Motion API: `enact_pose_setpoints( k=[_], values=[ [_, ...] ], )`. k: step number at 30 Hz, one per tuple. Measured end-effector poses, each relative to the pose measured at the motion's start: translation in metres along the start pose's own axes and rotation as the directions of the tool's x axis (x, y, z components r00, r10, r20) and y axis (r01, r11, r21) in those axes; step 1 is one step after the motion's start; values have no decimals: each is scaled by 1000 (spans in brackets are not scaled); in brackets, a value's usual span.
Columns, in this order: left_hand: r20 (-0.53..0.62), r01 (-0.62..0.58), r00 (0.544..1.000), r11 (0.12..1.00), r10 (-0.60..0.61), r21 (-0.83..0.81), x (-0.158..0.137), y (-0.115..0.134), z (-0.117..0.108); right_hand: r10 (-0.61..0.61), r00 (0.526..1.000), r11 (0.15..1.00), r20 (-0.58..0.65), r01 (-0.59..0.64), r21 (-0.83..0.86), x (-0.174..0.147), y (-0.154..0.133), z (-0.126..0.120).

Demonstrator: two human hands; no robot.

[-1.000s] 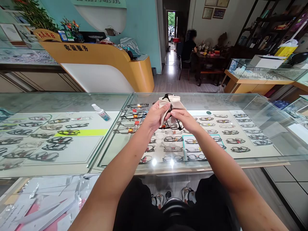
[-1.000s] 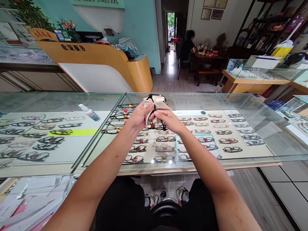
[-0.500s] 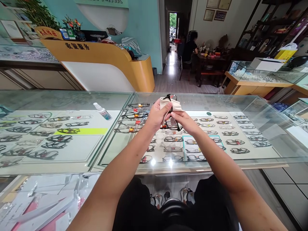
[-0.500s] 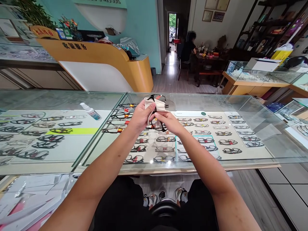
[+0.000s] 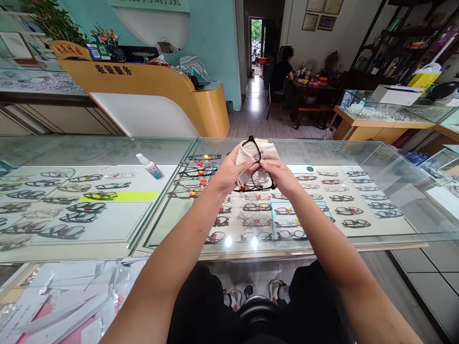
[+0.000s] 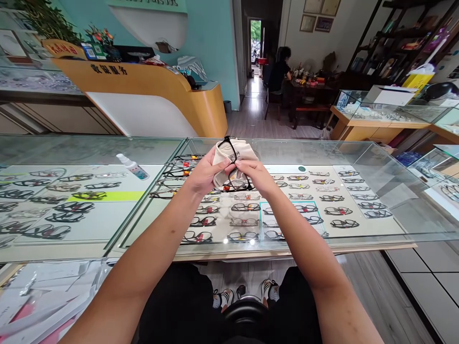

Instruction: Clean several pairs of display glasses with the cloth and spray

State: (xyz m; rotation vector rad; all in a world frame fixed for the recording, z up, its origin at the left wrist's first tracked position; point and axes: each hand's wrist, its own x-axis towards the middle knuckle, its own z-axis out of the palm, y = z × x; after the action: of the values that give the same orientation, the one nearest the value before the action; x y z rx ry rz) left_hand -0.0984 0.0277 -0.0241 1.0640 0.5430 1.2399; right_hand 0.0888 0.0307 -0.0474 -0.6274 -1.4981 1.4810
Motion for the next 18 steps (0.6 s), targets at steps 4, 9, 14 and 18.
enact_pose_setpoints(
  k=[4, 9, 14, 18],
  values=[
    [-18, -36, 999, 999, 36, 31, 1, -3, 1, -37, 999, 999, 31, 38, -35, 1, 6, 7],
    [-83, -103, 991, 993, 108, 66, 3, -10, 2, -29, 999, 986, 28, 33, -163, -2, 3, 16],
    [-156, -132, 977, 987, 145, 87, 6, -14, 1, -32, 999, 982, 34, 38, -186, -4, -1, 20],
    [-167, -172, 970, 984, 177, 47, 8, -12, -4, -50, 996, 991, -74, 41, -127, -2, -2, 13]
  ],
)
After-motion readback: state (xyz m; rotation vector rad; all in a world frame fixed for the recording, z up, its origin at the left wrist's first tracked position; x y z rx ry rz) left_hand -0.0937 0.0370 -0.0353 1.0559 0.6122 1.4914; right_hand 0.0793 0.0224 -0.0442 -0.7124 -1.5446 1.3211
